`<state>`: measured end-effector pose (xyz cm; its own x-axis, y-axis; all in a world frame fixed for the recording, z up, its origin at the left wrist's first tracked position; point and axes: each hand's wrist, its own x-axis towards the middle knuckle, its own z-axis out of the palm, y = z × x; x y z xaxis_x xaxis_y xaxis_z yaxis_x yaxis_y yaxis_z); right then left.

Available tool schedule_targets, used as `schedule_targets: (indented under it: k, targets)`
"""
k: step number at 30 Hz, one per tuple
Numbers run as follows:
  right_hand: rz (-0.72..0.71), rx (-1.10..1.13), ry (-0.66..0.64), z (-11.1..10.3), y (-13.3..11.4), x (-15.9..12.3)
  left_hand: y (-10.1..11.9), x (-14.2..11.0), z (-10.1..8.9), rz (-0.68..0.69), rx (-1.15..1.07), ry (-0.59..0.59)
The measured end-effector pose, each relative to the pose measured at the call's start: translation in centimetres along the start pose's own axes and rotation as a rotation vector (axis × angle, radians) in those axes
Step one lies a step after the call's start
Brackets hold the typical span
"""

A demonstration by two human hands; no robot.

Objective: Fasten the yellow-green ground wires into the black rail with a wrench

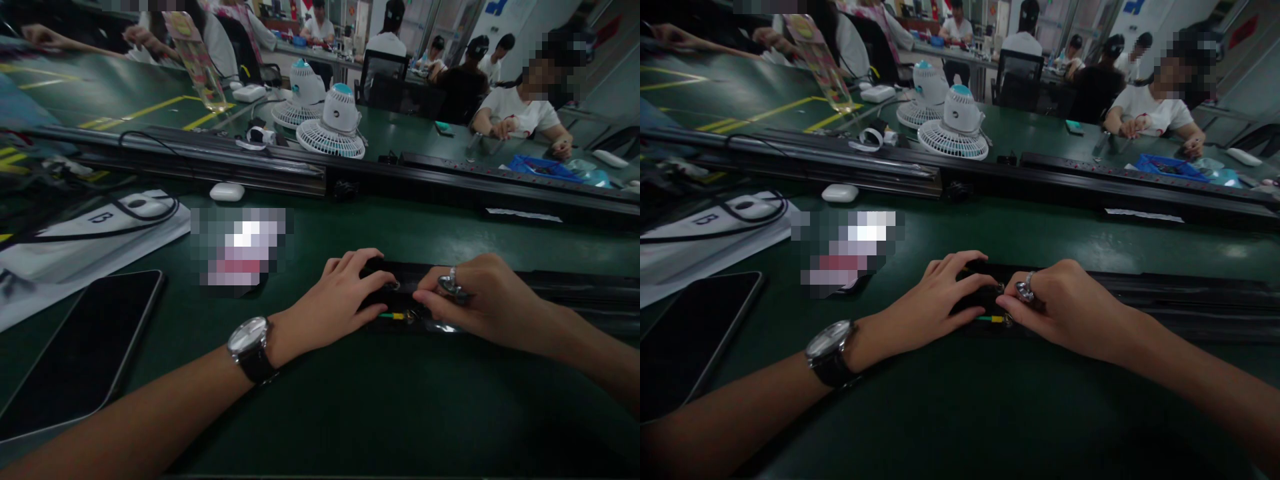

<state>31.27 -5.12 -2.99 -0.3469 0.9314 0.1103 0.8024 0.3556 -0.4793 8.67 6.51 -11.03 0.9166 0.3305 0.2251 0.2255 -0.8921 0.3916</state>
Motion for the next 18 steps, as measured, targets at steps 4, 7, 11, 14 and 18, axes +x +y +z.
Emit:
schedule_targets:
  k: [4,7,11,14,18]
  targets:
    - [-0.034,-0.021,-0.01,0.0,0.1,0.1,0.0,0.0,0.1,-0.007,-0.006,0.003]
    - [-0.042,-0.034,-0.07,-0.2,0.4,0.2,0.0,0.0,0.2,-0.011,-0.005,0.001]
    - [-0.055,-0.039,-0.173,-0.7,0.4,0.4,0.0,0.1,0.1,-0.015,0.004,-0.012]
    - [-0.063,-0.03,-0.224,-0.9,0.1,0.5,0.1,0.1,0.0,-0.012,-0.001,-0.013]
    - [-0.077,-0.001,-0.254,-1.3,0.0,0.6,0.2,0.1,-0.1,-0.011,0.006,-0.022]
